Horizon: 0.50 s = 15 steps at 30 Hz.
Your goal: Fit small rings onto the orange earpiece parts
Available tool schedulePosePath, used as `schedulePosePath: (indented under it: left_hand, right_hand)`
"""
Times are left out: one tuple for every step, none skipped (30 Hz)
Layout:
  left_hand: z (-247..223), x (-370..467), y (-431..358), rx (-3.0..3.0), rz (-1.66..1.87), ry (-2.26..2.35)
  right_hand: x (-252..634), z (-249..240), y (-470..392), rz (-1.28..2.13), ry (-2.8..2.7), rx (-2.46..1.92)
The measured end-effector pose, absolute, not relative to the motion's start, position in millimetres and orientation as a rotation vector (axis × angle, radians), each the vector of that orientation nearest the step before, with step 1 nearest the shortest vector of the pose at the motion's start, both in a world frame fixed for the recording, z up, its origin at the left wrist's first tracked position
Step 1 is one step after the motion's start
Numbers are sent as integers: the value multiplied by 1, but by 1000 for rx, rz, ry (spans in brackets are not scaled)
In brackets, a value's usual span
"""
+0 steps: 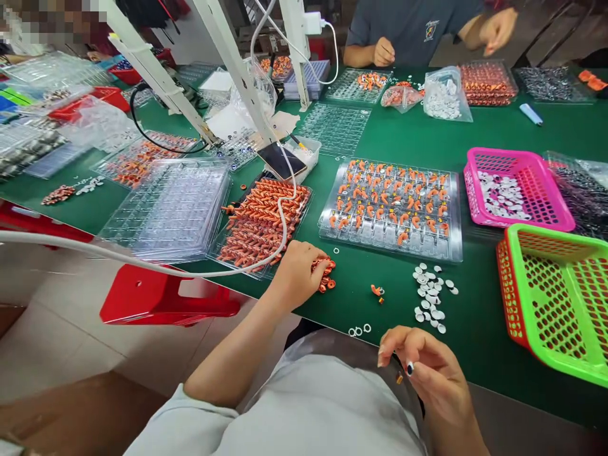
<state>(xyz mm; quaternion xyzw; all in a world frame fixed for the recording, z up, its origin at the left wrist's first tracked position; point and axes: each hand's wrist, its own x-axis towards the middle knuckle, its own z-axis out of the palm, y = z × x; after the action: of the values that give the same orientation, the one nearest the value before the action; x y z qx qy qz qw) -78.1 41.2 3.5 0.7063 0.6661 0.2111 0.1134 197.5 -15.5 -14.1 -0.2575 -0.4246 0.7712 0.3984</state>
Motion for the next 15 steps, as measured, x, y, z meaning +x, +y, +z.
schedulePosePath:
  left_hand:
    - [2,-77,46,2076,564,1951]
    - [2,-76,50,2086,507,1942]
    - [2,-76,53,2096,450,1932]
    - [3,-75,55,2104,397,1928]
    - [4,-75,56,2110,350,1927]
    - [4,-75,57,2111,312,1927]
    - [5,-74,58,2111,284,1927]
    - [5,-74,59,2110,267,1925]
    - [5,-74,60,2111,258,1921]
    - [5,-74,60,2113,257,1916]
    - [5,-74,60,2116,258,1911]
    - [4,-75,61,2121,260,1909]
    - [4,-76,61,2124,267,1909]
    - [4,-77,61,2120,280,1910]
    - [4,-78,60,2107,301,1911]
  right_hand:
    - [203,-15,-17,1946,-1095,-665]
    - [208,-16,-19,1932,-1109,-683]
    - [213,-18,-20,1914,-1115,-700]
    - [218,-20,-22,1899,-1116,-713]
    - [221,-23,-23,1886,-1113,-717]
    - [223,-26,-25,1880,-1109,-715]
    - [224,-28,-26,1877,-1108,-708]
    - [224,-30,-27,1879,-1111,-696]
    - [223,-32,-28,1885,-1115,-686]
    - [221,-32,-28,1892,-1118,-682]
    - [220,-33,-28,1902,-1121,-680]
    - [218,-32,-28,1913,-1121,-680]
    - [216,-31,-27,1920,-1118,-680]
    - [215,-30,-26,1925,-1115,-678]
    - [213,-29,-25,1929,-1114,-674]
